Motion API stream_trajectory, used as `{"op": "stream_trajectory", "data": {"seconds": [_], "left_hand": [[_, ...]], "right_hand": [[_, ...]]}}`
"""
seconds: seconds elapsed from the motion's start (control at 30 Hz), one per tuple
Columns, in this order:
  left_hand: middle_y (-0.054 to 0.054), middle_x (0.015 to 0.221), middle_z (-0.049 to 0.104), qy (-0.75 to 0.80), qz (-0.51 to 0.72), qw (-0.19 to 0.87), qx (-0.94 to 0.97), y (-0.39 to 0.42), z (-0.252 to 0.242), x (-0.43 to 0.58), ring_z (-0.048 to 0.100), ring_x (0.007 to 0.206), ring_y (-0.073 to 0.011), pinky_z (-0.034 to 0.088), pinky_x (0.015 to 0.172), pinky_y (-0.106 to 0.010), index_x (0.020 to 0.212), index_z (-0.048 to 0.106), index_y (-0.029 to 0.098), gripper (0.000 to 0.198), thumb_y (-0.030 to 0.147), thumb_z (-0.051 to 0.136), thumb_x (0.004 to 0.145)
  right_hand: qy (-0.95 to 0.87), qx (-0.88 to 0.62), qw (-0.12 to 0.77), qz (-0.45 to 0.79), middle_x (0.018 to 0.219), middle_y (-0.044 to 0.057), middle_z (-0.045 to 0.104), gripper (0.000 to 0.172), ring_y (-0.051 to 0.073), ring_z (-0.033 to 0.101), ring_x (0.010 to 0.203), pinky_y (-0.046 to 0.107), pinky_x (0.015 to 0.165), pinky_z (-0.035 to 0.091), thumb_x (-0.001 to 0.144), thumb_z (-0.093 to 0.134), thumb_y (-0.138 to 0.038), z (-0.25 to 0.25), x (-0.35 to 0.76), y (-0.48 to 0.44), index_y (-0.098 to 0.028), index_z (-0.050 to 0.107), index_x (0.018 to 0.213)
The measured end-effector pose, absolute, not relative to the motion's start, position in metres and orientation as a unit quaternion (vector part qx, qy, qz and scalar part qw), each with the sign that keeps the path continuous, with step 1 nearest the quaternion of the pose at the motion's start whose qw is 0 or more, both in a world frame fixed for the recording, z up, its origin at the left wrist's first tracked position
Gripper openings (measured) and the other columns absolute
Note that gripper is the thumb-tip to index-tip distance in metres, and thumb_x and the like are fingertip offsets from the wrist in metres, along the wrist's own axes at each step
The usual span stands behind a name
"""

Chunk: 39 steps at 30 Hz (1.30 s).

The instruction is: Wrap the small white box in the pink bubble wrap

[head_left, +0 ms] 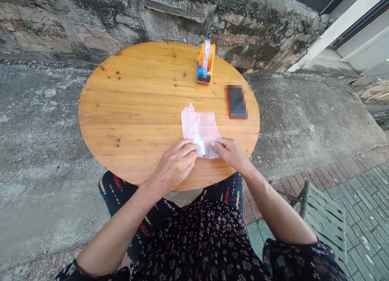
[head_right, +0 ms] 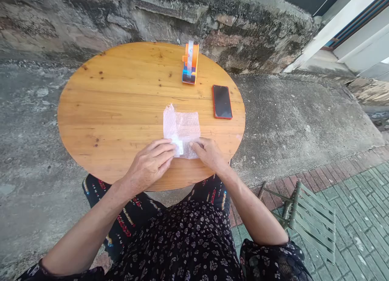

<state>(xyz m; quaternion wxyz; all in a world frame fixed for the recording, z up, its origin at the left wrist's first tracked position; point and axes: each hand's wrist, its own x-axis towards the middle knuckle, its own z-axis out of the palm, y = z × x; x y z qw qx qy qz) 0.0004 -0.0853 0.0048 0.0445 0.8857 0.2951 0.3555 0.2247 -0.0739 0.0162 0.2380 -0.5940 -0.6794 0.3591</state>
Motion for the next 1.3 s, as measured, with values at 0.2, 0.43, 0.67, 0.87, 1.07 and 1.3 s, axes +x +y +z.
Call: {"op": "stream_trajectory", "data": {"seconds": [0.2,0.43,0.67,0.87,1.07,1.3], "left_hand": [[-0.008,0.107,0.069,0.297,0.355,0.047,0.885,-0.085,0.005,0.000,0.058,0.112,-0.0240,0.056,0.095,-0.041,0.099,0.065,0.012,0.016,0.006,0.056,0.088],[-0.008,0.106,0.069,0.304,0.345,0.042,0.887,-0.085,0.007,0.002,0.058,0.110,-0.0240,0.055,0.096,-0.041,0.098,0.066,0.011,0.016,0.005,0.057,0.087],[-0.008,0.102,0.070,0.307,0.326,0.027,0.894,-0.085,0.012,0.003,0.059,0.107,-0.0240,0.056,0.094,-0.039,0.094,0.067,0.010,0.013,0.005,0.058,0.087],[-0.009,0.104,0.069,0.310,0.311,0.020,0.898,-0.085,0.014,0.003,0.059,0.107,-0.0244,0.055,0.094,-0.039,0.095,0.067,0.009,0.013,0.007,0.058,0.087],[-0.010,0.108,0.070,0.300,0.307,0.011,0.903,-0.085,0.015,0.002,0.059,0.109,-0.0245,0.055,0.092,-0.040,0.098,0.068,0.010,0.016,0.007,0.057,0.088],[-0.009,0.108,0.072,0.287,0.301,0.025,0.909,-0.081,0.020,0.004,0.059,0.109,-0.0244,0.055,0.093,-0.041,0.098,0.069,0.010,0.018,0.006,0.056,0.087]], "right_hand": [[-0.669,-0.639,0.239,0.293,0.061,-0.004,0.046,0.031,0.011,0.039,0.058,0.026,0.057,0.029,0.084,0.057,-0.043,0.012,0.212,-0.073,-0.019,0.052,0.065],[-0.652,-0.668,0.270,0.236,0.055,-0.006,0.042,0.036,0.010,0.036,0.054,0.025,0.055,0.027,0.078,0.063,-0.039,0.010,0.202,-0.076,-0.022,0.037,0.060],[-0.639,-0.641,0.330,0.268,0.059,-0.006,0.047,0.021,0.010,0.041,0.056,0.024,0.055,0.031,0.079,0.062,-0.033,0.008,0.198,-0.082,-0.020,0.049,0.069],[-0.613,-0.608,0.398,0.310,0.068,-0.003,0.057,0.013,0.011,0.051,0.062,0.025,0.060,0.040,0.081,0.062,-0.029,0.004,0.197,-0.087,-0.020,0.055,0.077],[-0.592,-0.566,0.454,0.352,0.078,-0.003,0.061,0.034,0.011,0.059,0.061,0.027,0.062,0.048,0.082,0.063,-0.027,-0.002,0.192,-0.092,-0.021,0.054,0.115],[-0.625,-0.569,0.445,0.297,0.080,-0.002,0.064,0.045,0.012,0.063,0.066,0.029,0.065,0.052,0.086,0.059,-0.027,0.005,0.182,-0.096,-0.020,0.050,0.130]]}}
